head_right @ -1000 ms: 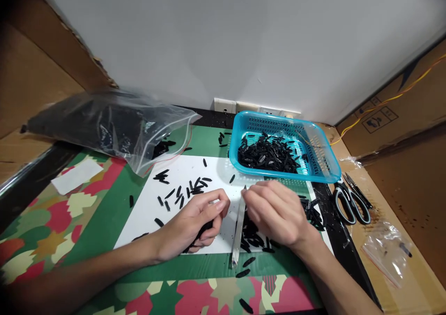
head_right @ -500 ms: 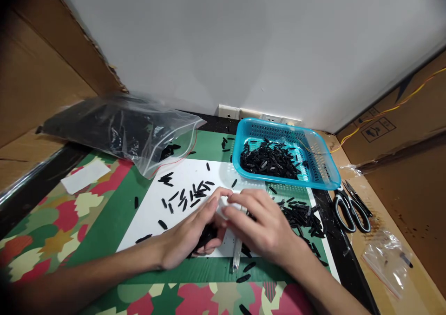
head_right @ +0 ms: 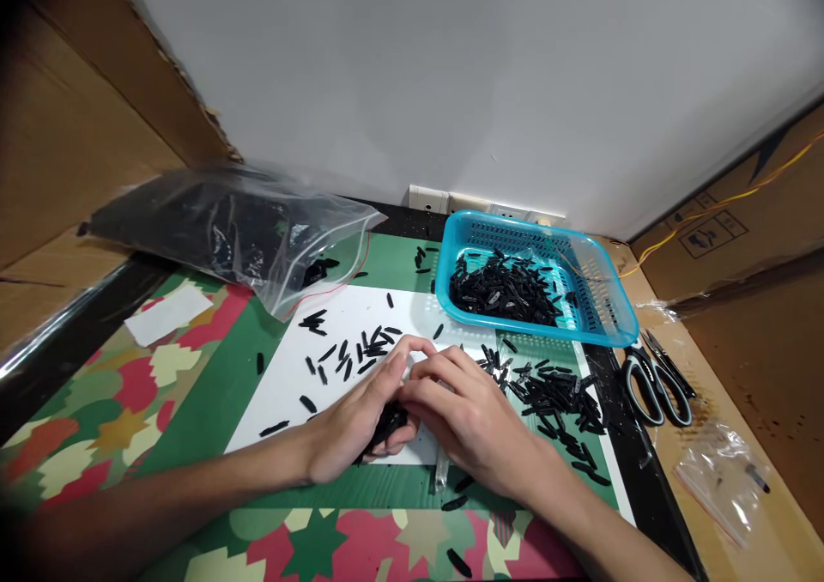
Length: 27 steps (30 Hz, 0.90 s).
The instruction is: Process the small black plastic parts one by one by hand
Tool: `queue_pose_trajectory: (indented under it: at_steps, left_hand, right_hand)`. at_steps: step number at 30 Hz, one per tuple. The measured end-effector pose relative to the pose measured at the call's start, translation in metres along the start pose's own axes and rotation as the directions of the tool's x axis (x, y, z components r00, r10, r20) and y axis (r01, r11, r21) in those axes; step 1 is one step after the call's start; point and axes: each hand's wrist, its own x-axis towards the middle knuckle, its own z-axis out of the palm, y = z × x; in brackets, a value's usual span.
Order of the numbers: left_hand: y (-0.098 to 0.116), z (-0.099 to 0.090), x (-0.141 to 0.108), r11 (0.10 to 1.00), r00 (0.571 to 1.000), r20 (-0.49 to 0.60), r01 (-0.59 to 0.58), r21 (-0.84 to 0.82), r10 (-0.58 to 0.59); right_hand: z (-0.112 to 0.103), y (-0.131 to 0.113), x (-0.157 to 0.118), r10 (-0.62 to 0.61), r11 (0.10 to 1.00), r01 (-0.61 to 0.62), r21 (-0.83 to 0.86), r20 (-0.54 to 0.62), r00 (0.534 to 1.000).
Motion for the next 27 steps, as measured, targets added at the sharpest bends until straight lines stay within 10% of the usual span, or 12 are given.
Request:
queue_pose_trajectory:
  at_steps: [16,21,27]
  left_hand:
    - [0.0,-0.004,0.005,0.988,0.997,-0.012,0.08,-0.133,-0.083]
    - [0.003,-0.008,0.011,0.941,0.99,0.018,0.136,-0.309,-0.137]
    - [0.004,-0.006,0.009,0.958,0.995,0.029,0.098,-0.271,-0.093]
  right_hand:
    - [0.002,0.001,-0.005,-0.081,0.988,0.061,-0.139,-0.145,0.986]
    - [-0.013,-0.003,-0.001,0.227,0.969,-0.193,0.156,-0.246,0.942]
    - [-0.013,-0.001,0.002,0.536,0.723,-0.409,0.557,-0.079,0.841]
